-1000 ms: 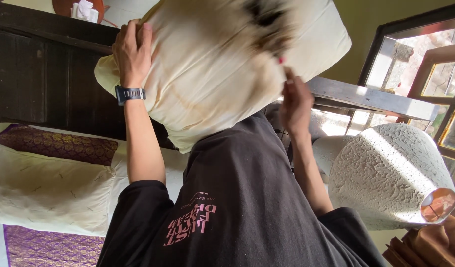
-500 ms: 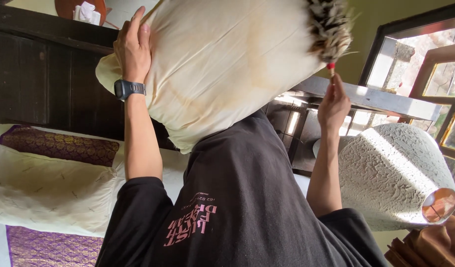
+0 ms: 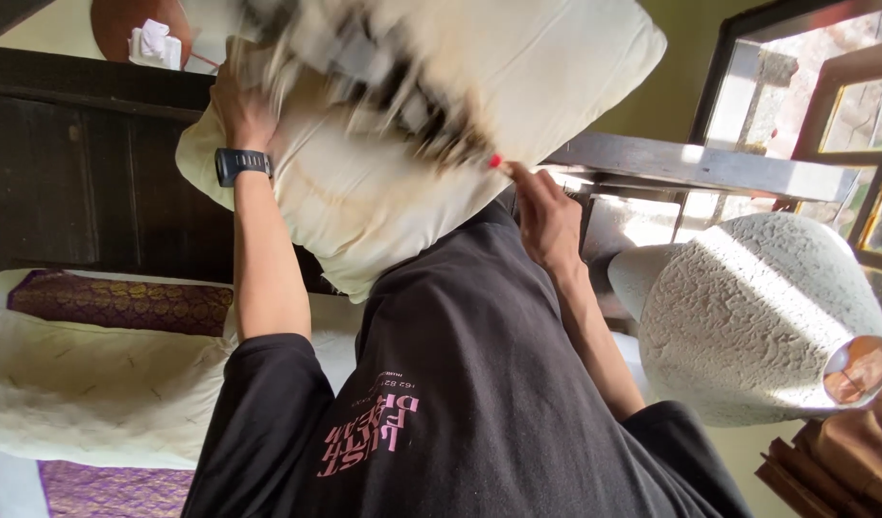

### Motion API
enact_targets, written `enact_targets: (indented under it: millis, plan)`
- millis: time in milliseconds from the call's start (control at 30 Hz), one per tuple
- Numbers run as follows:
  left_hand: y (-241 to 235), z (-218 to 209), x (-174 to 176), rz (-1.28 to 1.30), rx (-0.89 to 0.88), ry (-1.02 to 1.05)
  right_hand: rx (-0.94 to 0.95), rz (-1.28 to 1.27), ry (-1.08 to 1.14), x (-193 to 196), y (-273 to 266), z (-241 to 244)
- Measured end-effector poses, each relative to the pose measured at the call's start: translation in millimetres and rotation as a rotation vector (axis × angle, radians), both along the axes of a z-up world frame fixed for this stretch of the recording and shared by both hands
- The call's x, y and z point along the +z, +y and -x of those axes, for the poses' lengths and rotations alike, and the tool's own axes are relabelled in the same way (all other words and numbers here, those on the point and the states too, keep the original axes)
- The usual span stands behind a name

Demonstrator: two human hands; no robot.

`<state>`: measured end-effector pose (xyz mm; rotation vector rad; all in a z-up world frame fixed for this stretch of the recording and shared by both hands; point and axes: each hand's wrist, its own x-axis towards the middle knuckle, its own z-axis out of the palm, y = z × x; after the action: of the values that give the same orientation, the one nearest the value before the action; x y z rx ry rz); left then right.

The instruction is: Dusting a bed pillow with a feather duster.

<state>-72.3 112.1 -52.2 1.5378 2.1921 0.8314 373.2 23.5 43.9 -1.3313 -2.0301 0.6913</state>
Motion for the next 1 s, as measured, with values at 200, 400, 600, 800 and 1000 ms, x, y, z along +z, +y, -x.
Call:
enact_targets:
  millis: [200,400,600,800,1000]
  plan:
    - [-1.7,12.0,-12.3,0.140,0.042,0.039,-0.088,0.031,-0.130,-44.2,-10.3,-36.1]
    - [4.6,-2.9,14.5,0.060,0.055,-0.043,-0.389,-0.115,-0.149,-85.2,1.3,-115.7]
    - [6.9,4.3,3.9,0.081,0.060,-0.057,-0.716,-0.224,-0.338,-80.7,11.9,-138.1]
    - [13.6,11.1,7.3,0.170,0.067,-0.173,-0.345,0.247,0.781,-30.8,-6.1,-50.6]
    - [15.2,23.2,-7.2,0.239,0.083,-0.120,-0.009,0.405,0.282,0.1,-38.3,0.1]
